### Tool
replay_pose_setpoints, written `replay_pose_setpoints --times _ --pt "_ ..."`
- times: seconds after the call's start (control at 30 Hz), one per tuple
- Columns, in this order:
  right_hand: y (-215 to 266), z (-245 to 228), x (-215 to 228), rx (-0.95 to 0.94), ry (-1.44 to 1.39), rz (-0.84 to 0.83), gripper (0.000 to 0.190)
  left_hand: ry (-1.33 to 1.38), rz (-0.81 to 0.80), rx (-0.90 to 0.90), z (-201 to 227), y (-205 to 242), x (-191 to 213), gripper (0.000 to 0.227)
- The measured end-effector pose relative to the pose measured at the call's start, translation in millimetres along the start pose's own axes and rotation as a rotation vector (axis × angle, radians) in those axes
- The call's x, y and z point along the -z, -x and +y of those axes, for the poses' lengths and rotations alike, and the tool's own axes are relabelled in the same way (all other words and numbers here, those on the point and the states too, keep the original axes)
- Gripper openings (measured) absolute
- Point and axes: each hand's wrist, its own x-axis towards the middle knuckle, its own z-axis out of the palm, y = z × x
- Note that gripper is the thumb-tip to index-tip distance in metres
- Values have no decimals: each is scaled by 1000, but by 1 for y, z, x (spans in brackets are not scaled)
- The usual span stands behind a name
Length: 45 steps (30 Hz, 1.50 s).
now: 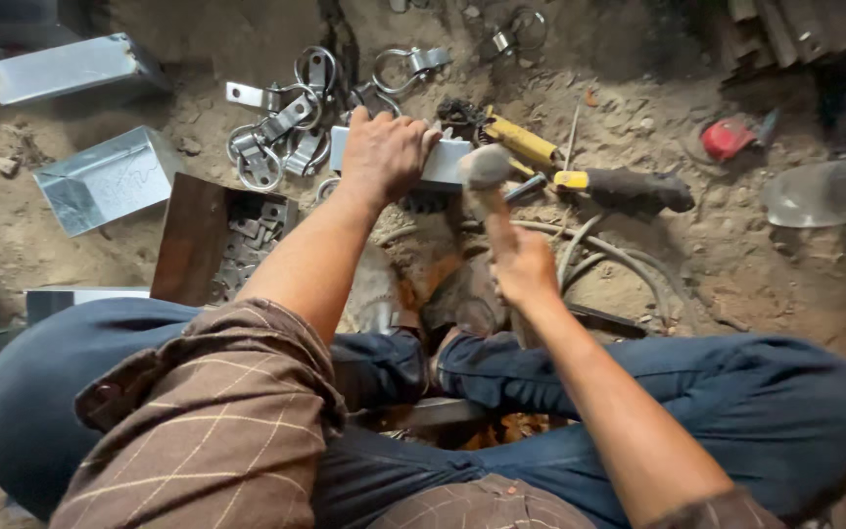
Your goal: The person sits on the ground and welds a metal gear onto a rectangular metal box using a handheld welding tool. They then use a hammer to tap the welded joint and inspect the assembly before moving it aside.
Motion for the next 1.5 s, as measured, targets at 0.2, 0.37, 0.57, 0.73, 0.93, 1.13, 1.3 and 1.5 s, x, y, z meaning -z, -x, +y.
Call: replay_pose_setpoints --times 0.2,0.37,0.57,0.73,0.93,1.13,1.3,1.5 --pt "-2 -8 3 89 -68 18 70 34 77 -22 -3 3 -6 36" --pt "-16 -22 7 98 -67 -2 68 30 50 -5 0 -5 -6 34" --pt "-19 -36 5 -33 14 17 60 59 92 -7 -2 2 -10 34" --pt "-21 -29 10 1 -145 59 65 35 74 -11 -6 -3 -11 33" --pt "-25 -17 10 -56 -118 23 63 4 67 -22 -1 -3 -2 36" --pt "-23 30 0 -182 -65 169 49 25 -67 22 3 1 12 38" --pt "-41 105 -1 -446 446 187 51 41 -148 44 6 -7 15 41" --pt "-38 118 -13 -342 651 26 47 145 -340 78 -1 -22 24 40"
